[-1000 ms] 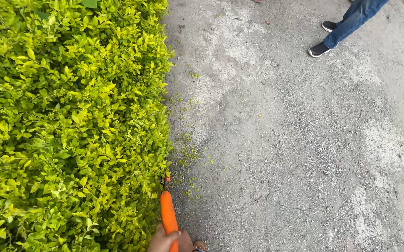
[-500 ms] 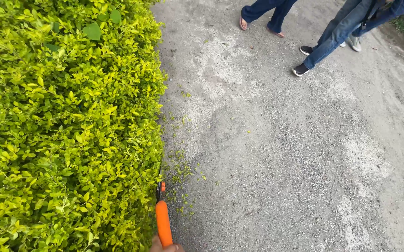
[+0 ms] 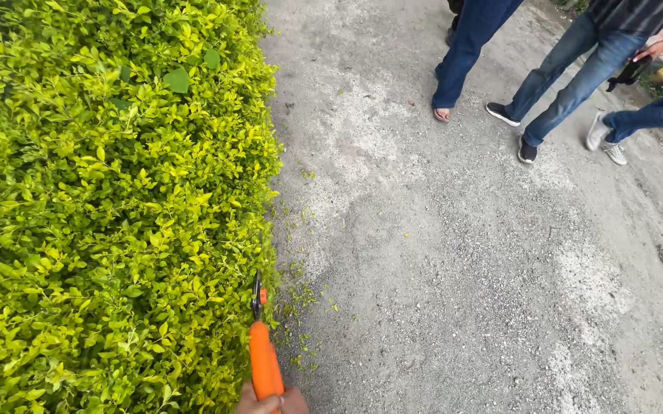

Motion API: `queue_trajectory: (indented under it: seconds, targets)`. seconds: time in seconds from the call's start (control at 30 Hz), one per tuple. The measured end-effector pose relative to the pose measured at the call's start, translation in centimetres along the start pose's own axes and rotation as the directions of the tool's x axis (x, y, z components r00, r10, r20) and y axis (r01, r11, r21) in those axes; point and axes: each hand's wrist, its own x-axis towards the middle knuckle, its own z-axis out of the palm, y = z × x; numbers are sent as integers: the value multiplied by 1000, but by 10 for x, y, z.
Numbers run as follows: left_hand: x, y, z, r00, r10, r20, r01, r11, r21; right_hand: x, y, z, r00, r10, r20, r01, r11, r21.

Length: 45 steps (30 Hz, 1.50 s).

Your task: The person trims a long yellow-green hedge with manual hedge shears, making repeated cutting strokes along the hedge face and moving step by step down the row to trim new sections, including a section near flowering plants.

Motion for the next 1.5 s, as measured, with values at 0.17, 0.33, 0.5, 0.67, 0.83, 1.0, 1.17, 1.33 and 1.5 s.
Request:
queue_trajectory:
  seconds: [0.17,0.33,0.5,0.67,0.83,1.0,1.17,1.33,1.5]
  targets:
    - [-27,181,3,956,-294,10,290,937,-193,3,-27,-40,1000,1,-20,-2,997,-77]
    - [-61,190,19,900,-435,-25,417,877,-237,-41,-102,-72,992,51,-116,-65,990,-122]
    - [-11,90,28,975,-214,-56,196,952,-234,-27,-166,-61,1000,9,-22,-5,987,161]
    - [-2,222,-15,932,-362,9,350,895,-277,-26,-190,-125,1000,25,-18,-28,988,-153]
    - [0,245,0,871,-492,-6,471,838,-275,47,-90,-180,968,-243,53,242,867,-435]
    - [115,177,40,942,-305,-142,280,944,-173,99,-168,-131,974,129,188,-136,990,28]
    - [133,197,56,866,26,-499,263,825,500,161,-175,-86,972,13,234,-112,902,417]
    - [118,221,33,964,-43,-261,73,992,104,93,-186,-135,960,150,236,-206,950,233]
    - [81,266,54,864,-466,-188,421,875,-238,156,-71,-175,954,208,217,-181,974,-134]
